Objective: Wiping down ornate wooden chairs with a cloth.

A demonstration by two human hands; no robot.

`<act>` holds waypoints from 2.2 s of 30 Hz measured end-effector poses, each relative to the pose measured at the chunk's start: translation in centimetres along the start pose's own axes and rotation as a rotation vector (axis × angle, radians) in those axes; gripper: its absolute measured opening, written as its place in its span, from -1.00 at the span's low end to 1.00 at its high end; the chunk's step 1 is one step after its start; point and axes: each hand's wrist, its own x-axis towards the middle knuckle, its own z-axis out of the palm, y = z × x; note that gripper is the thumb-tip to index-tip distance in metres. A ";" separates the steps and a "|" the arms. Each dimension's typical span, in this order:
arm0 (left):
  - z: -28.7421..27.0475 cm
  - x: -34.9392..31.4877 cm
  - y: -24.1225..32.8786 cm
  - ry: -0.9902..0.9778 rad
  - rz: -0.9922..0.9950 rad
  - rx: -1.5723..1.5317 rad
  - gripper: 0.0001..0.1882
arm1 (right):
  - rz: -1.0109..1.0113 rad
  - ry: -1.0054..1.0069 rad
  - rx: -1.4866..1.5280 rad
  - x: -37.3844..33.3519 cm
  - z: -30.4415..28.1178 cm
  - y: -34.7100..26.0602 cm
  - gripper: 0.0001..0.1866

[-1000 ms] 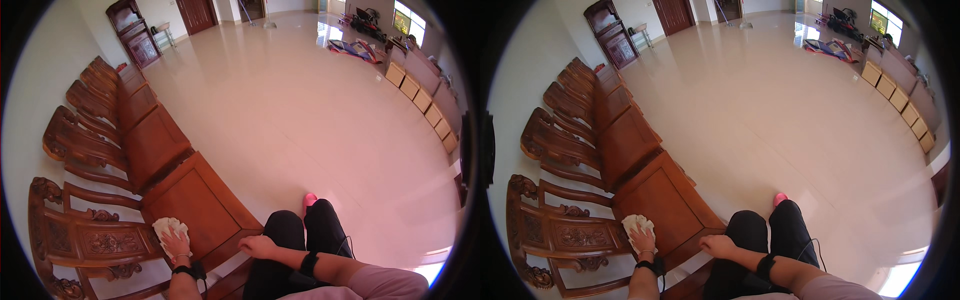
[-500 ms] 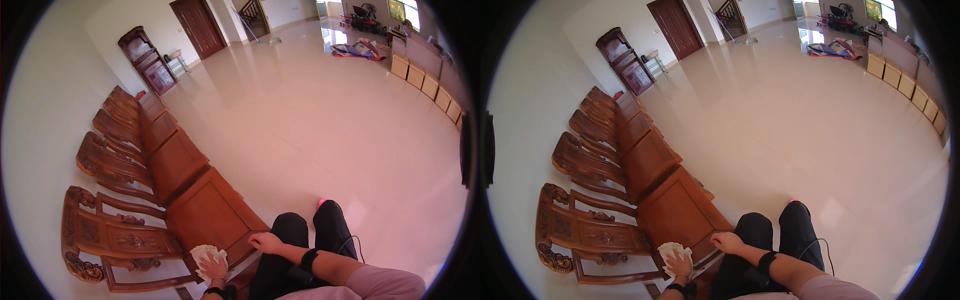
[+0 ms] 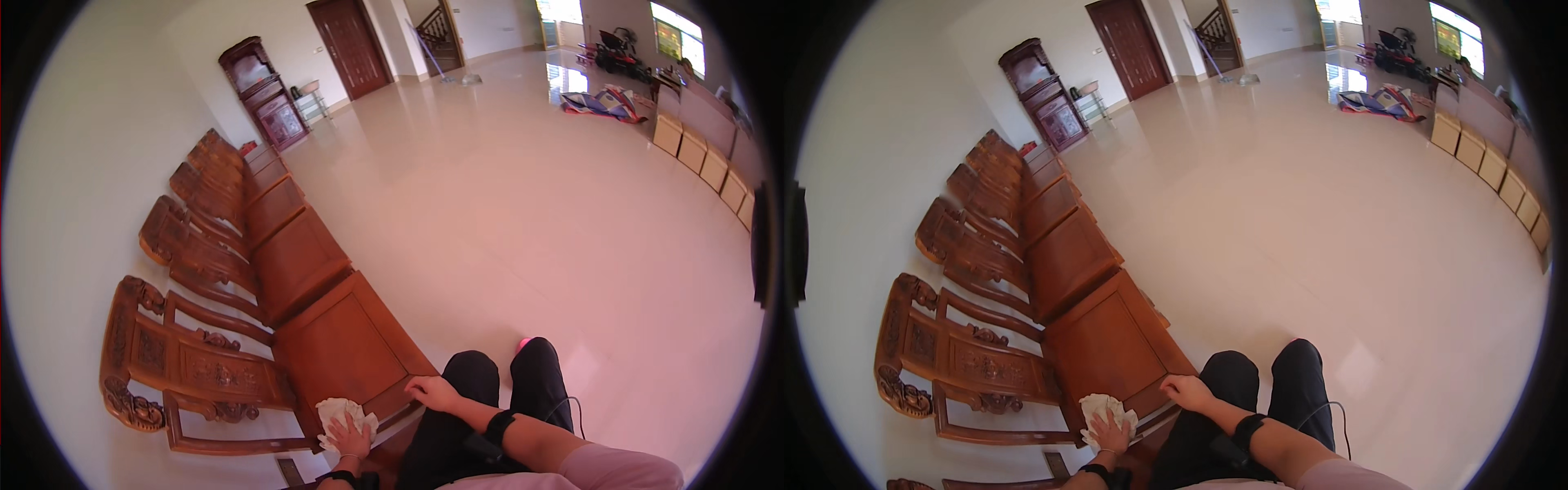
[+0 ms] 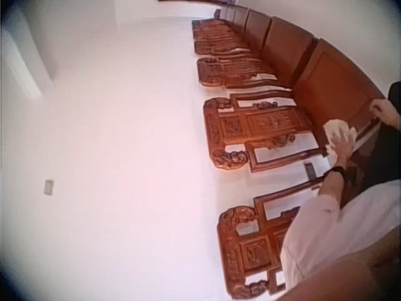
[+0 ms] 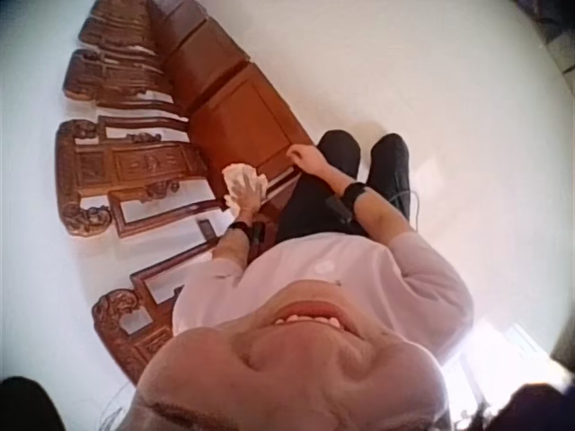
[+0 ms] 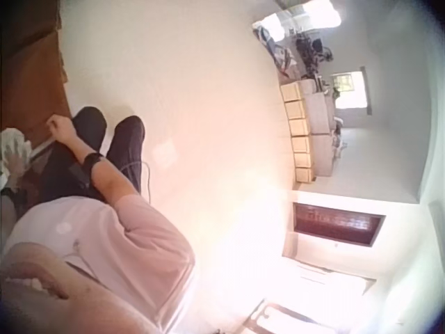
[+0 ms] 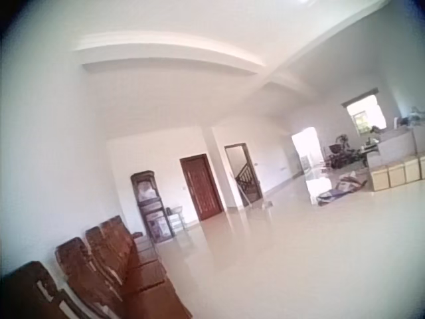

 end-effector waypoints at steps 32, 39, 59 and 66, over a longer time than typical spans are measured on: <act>-7.5 1.4 4.6 0.124 -0.016 -1.745 -0.55 | 0.147 -0.084 0.194 0.7 0.5 -0.9 -0.56; -9.3 -3.1 15.3 -0.230 0.195 -1.557 -0.51 | 0.244 -0.230 1.028 0.8 1.7 -6.6 -0.27; 2.1 -5.7 -4.9 0.327 -0.061 -0.369 -0.76 | 0.807 -0.362 1.630 -0.2 3.4 -3.0 -0.58; 2.4 -3.8 -6.8 0.203 -0.070 -0.158 -0.68 | 0.777 -0.373 1.336 4.3 2.1 -5.6 -0.51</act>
